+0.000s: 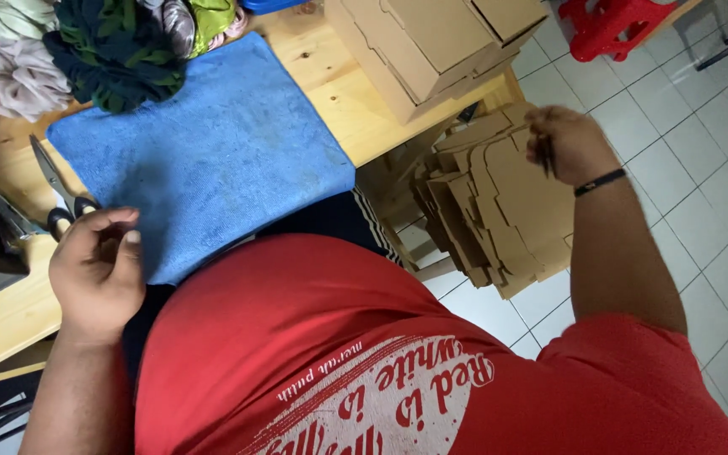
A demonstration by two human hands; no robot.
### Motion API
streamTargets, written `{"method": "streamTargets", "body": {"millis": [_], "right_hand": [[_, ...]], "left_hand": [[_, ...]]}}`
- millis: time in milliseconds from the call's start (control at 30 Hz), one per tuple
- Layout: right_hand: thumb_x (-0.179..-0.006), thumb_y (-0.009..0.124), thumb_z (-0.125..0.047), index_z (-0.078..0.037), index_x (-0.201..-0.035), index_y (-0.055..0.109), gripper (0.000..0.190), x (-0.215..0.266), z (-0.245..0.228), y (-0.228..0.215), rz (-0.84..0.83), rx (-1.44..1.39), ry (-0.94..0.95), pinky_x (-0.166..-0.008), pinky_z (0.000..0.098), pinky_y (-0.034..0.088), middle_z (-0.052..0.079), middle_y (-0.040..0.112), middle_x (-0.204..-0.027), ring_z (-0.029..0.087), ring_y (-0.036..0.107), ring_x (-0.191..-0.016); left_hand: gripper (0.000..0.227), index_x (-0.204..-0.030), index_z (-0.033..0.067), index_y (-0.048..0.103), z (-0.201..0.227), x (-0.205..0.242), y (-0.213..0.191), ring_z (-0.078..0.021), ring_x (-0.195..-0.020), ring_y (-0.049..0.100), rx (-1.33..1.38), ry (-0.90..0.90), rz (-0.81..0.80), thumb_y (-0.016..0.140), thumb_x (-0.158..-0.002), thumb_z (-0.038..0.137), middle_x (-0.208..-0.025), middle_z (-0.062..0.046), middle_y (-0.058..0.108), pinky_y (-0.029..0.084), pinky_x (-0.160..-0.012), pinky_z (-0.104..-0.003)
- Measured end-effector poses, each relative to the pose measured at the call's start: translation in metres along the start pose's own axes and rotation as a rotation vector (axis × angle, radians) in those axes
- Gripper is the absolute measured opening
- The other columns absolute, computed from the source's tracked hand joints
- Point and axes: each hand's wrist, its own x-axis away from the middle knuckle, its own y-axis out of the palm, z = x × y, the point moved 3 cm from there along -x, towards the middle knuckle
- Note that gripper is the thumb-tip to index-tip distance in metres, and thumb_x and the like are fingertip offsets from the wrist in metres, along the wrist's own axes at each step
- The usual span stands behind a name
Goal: The person picks up a maroon scrunchie, places it into a cardboard box, and closes the box. Then the person picks up an orange scrunchie and begins to adjust it on the table.
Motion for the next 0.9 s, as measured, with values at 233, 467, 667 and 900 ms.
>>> {"method": "streamTargets", "body": {"millis": [233, 467, 667, 900], "right_hand": [[-0.091, 0.067, -0.049, -0.004, -0.141, 0.051, 0.070, -0.036, 0.137, 0.015, -0.103, 1.135, 0.336, -0.101, 0.0524, 0.050, 0.022, 0.061, -0.137, 0.040, 0.058, -0.124], [-0.089, 0.072, -0.034, -0.007, -0.149, 0.042, 0.073, -0.013, 0.129, 0.020, -0.167, 1.092, 0.439, -0.084, 0.0476, 0.055, 0.021, 0.065, -0.128, 0.036, 0.066, -0.106], [-0.096, 0.050, -0.042, 0.001, -0.140, 0.051, 0.061, -0.040, 0.176, -0.005, -0.103, 1.250, 0.347, -0.094, 0.0509, 0.054, 0.024, 0.060, -0.133, 0.039, 0.061, -0.118], [-0.103, 0.046, -0.015, -0.004, -0.103, 0.071, 0.028, -0.042, 0.180, 0.002, -0.034, 1.425, 0.344, -0.071, 0.0417, 0.058, 0.014, 0.071, -0.099, 0.029, 0.068, -0.087]], "left_hand": [[0.019, -0.127, -0.0080, 0.066, -0.002, 0.003, -0.003, -0.0268, -0.109, 0.066, 0.058, -0.069, 0.016, 0.059, -0.112, 0.001, -0.119, -0.019, 0.069, 0.052, -0.101, -0.037], [0.020, -0.124, -0.0056, 0.068, 0.006, -0.002, -0.001, -0.0294, -0.110, 0.067, -0.028, -0.021, -0.017, 0.060, -0.107, 0.000, -0.118, -0.019, 0.070, 0.052, -0.102, -0.038], [0.019, -0.122, -0.0051, 0.069, 0.006, -0.002, -0.001, -0.0299, -0.110, 0.068, -0.039, -0.006, -0.008, 0.061, -0.105, 0.000, -0.118, -0.019, 0.071, 0.052, -0.102, -0.038], [0.019, -0.121, -0.0021, 0.069, 0.006, -0.002, 0.000, -0.0289, -0.110, 0.068, -0.051, -0.012, -0.014, 0.062, -0.104, 0.002, -0.118, -0.016, 0.071, 0.051, -0.103, -0.038]]}}
